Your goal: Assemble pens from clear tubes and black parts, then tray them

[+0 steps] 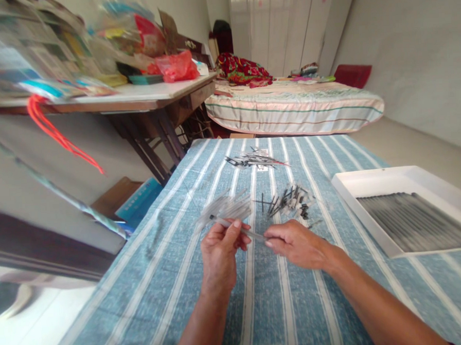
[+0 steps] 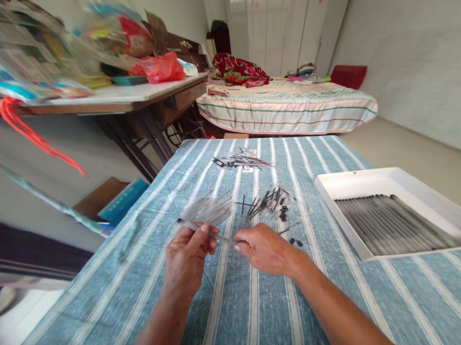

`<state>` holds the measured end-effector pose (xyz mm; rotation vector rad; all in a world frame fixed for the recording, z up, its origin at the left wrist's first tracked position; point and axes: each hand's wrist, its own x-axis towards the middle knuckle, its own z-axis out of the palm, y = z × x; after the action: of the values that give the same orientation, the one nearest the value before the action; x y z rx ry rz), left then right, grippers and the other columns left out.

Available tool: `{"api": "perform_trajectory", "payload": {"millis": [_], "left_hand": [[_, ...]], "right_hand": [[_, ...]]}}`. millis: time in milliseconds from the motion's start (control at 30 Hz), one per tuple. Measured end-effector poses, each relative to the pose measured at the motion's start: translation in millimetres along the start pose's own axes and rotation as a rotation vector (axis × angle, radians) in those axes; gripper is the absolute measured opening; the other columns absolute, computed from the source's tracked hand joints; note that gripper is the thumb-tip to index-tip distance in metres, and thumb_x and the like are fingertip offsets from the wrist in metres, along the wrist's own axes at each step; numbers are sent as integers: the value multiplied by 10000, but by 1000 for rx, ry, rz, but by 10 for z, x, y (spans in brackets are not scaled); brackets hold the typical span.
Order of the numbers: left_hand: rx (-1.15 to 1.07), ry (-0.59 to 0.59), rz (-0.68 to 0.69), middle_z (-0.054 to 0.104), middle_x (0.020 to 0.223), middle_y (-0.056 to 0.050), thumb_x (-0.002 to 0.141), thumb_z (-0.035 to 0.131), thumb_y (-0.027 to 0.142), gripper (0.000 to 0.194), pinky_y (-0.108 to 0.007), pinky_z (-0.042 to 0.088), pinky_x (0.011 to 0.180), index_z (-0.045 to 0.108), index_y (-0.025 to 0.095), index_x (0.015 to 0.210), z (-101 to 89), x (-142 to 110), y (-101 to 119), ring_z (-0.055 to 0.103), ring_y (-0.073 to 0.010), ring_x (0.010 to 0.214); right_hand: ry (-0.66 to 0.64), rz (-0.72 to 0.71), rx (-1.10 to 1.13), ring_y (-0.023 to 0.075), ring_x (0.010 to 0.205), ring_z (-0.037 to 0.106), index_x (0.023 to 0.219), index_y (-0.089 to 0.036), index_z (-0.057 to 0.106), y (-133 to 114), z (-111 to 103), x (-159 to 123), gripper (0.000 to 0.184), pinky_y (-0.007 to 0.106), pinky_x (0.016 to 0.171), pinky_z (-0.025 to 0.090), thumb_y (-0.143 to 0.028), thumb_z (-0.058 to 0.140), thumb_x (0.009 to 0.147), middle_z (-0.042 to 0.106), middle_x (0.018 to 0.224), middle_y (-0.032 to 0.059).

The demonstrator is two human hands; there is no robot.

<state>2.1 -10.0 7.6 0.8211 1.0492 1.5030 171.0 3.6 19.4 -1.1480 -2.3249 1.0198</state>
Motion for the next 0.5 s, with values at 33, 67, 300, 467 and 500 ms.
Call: {"api": "perform_trajectory", "payload": {"millis": [33, 67, 300, 467, 500], "left_hand": [[-7, -4, -5, 660, 657, -18, 711, 650, 239, 131, -179, 393, 426, 587, 125, 695, 0, 1, -2, 524, -67, 463], [-16, -4, -13, 662, 665, -18, 713, 648, 239, 131, -179, 398, 428, 584, 126, 698, -2, 4, -5, 527, -68, 465], [-68, 30, -40, 667, 665, -20, 709, 651, 237, 142, -188, 434, 432, 553, 134, 696, -28, 21, -72, 552, -81, 473], [-90, 49, -45, 667, 644, -13, 708, 649, 242, 151, -189, 438, 437, 533, 147, 702, -25, 13, -124, 553, -81, 464], [-91, 52, -44, 666, 638, -11, 705, 650, 245, 154, -189, 434, 434, 529, 150, 699, -19, 9, -121, 551, -82, 460]], "right_hand": [[3, 1, 20, 68, 505, 399, 630, -175, 439, 1, 6, 3, 201, 178, 494, 270, -225, 427, 825, 423, 533, -59], [10, 0, 38, 69, 506, 409, 634, -176, 438, 2, 14, 5, 198, 178, 495, 275, -222, 423, 827, 438, 537, -58], [83, 0, 133, 74, 509, 456, 609, -174, 423, -19, 65, 20, 202, 176, 511, 322, -181, 435, 810, 468, 533, -52], [111, 6, 174, 75, 497, 460, 587, -172, 431, -12, 100, 29, 210, 177, 501, 335, -173, 456, 795, 460, 512, -54], [116, 2, 175, 75, 496, 462, 582, -171, 432, -6, 110, 33, 212, 177, 501, 337, -172, 462, 792, 464, 511, -54]]}}
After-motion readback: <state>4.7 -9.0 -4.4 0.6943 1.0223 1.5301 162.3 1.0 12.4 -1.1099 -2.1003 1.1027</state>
